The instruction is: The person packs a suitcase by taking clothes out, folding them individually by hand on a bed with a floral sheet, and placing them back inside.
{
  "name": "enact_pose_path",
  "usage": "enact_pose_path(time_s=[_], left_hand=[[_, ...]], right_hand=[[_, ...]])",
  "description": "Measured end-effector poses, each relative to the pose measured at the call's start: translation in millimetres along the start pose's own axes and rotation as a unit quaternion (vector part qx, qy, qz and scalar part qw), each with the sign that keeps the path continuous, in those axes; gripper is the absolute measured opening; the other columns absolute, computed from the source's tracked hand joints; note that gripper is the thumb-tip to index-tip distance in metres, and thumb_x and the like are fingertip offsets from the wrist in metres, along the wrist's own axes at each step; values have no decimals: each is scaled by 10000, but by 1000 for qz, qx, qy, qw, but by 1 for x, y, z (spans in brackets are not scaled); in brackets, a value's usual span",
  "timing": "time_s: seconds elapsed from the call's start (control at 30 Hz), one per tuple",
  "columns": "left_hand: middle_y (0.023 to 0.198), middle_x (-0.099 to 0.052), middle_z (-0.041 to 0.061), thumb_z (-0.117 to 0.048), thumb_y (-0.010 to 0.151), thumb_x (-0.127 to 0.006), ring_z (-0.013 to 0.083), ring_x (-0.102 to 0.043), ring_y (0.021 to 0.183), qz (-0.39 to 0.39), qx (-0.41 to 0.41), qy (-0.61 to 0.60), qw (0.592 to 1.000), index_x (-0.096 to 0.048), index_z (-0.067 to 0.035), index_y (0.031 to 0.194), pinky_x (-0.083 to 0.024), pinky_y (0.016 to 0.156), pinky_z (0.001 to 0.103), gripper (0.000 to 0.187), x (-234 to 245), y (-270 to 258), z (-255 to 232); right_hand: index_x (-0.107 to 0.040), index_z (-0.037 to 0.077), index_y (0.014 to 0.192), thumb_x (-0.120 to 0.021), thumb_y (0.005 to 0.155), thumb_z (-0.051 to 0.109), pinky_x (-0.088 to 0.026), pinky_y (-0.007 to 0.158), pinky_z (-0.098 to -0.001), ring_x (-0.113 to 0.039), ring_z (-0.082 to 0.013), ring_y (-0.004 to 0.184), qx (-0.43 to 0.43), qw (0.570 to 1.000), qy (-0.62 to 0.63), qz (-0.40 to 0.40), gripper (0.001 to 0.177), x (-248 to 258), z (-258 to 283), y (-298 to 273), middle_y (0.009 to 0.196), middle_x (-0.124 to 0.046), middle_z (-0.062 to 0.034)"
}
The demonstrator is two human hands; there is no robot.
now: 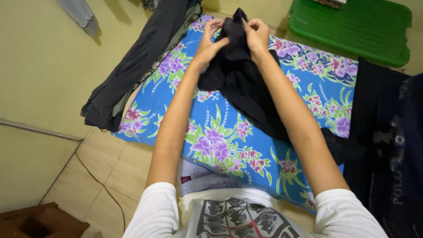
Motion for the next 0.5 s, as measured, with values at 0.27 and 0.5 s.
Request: enact_pose_path(time_s=[0.27, 0.5], left_hand=[[1117, -744, 100, 21, 786, -819, 230, -690, 1107, -116, 16, 118, 986, -637, -22, 1203, -522, 999, 337, 457, 6, 8, 6], [1114, -714, 86, 98, 782, -765, 207, -662, 1109, -116, -4, 72, 991, -643, -8, 1172, -505, 1014, 333, 422, 23, 14, 33]], right_hand=[[-796, 33, 1039, -577, 849, 277, -544, 849, -287, -710, -164, 931, -205, 923, 267, 185, 379, -34, 38, -29, 1019, -790, -79], [-510, 7, 1433, -777, 929, 389, -437, 1073, -345, -579, -197, 1246, -44, 949, -47, 307, 686, -18, 15, -40, 1349, -627, -103]])
Point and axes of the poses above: each hand's wrist, its own y-axis towards the middle knuckle, its own x-axis out of the back of the hand, z = x × y, the point moved 3 cm from there along y, towards the middle knuckle
